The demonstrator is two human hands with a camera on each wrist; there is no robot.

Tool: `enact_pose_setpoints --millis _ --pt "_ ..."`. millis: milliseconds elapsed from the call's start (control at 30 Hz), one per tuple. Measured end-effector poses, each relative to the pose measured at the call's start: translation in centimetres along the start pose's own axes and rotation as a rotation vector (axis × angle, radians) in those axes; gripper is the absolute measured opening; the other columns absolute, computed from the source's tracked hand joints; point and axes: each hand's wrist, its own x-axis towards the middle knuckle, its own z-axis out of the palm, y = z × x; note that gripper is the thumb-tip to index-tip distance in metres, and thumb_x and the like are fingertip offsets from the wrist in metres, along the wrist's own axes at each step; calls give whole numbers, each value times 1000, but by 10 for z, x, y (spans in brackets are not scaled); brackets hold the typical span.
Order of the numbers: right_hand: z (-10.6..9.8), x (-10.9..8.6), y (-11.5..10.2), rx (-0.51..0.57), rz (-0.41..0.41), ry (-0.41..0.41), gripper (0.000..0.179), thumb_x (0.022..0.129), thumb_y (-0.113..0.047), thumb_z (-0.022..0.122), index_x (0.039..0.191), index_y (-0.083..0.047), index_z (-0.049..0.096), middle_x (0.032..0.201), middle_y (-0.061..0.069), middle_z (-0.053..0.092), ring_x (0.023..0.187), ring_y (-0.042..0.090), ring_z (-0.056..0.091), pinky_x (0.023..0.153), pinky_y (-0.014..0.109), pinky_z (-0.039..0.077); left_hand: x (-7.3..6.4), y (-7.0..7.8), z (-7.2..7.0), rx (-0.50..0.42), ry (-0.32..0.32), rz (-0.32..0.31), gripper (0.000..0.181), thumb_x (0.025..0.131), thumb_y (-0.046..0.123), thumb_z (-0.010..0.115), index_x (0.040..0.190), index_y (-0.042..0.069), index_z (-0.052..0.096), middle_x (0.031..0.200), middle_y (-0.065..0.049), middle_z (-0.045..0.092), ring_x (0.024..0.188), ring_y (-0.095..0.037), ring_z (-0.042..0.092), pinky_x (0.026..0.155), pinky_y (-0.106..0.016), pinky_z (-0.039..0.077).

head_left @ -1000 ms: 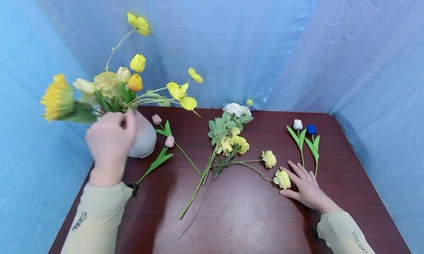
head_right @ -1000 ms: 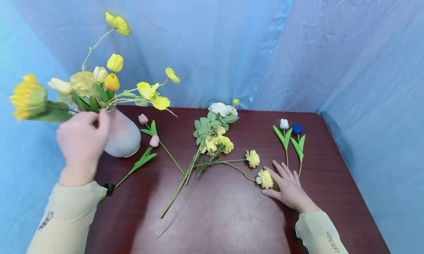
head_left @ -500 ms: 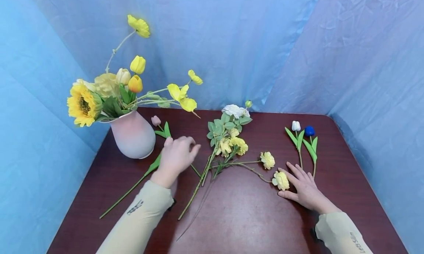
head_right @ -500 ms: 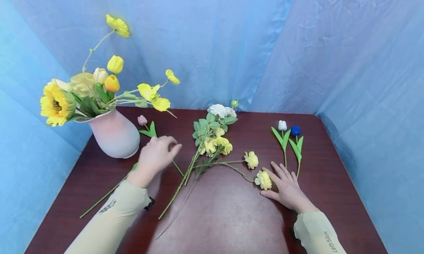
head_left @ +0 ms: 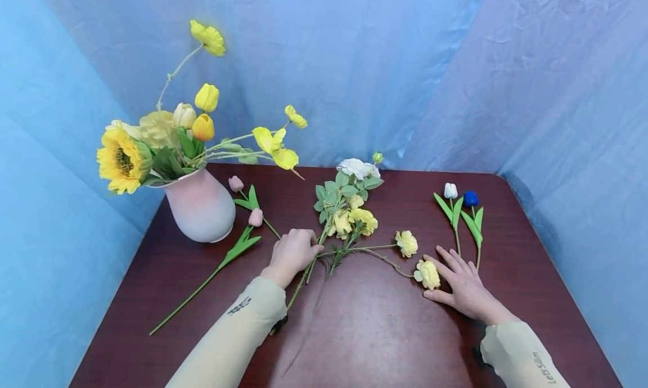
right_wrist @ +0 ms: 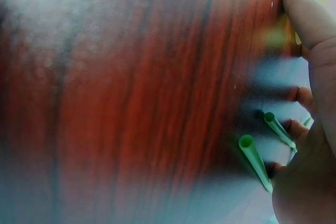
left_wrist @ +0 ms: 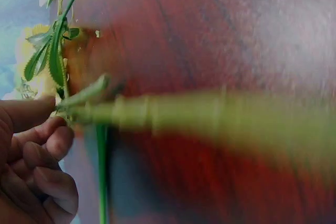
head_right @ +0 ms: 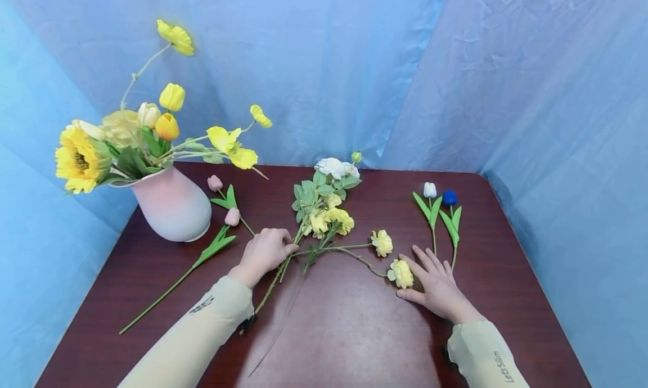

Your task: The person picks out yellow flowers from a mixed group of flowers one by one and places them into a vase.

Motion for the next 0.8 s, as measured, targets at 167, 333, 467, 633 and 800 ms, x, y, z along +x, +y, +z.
enact_pose_setpoints --millis 167,333,467,633,800 --pt "1 1 0 -17 -11 -7 80 89 -50 76 155 -19 45 163 22 26 147 56 20 105 82 17 -1 -7 1 -141 28 3 11 98 24 70 95 15 76 87 -1 72 66 -18 64 62 -37 52" --pt "1 0 0 -13 -19 4 79 88 -48 77 154 -18 45 163 23 26 147 56 20 105 82 17 -2 -12 -5 -279 94 61 11 97 17 70 92 9 75 76 -1 69 60 -12 57 64 -31 49" --pt "1 0 0 0 -16 0 79 88 -48 77 155 -18 45 163 22 25 147 56 19 105 82 16 -6 -13 -10 -384 132 81 11 98 16 69 92 7 74 69 -2 67 51 -10 56 59 -29 48" --pt "0 0 0 1 -13 -1 80 89 -48 76 155 -19 44 164 22 25 147 55 19 105 82 16 -11 -14 -15 -455 217 109 8 96 14 72 91 8 73 73 -2 70 56 -10 56 60 -30 48" --pt "1 -1 1 -1 -13 3 80 89 -48 76 155 -19 44 164 22 25 147 56 19 105 82 16 -14 -15 -16 -462 300 137 8 93 13 75 88 8 72 81 -3 73 67 -14 62 68 -33 52"
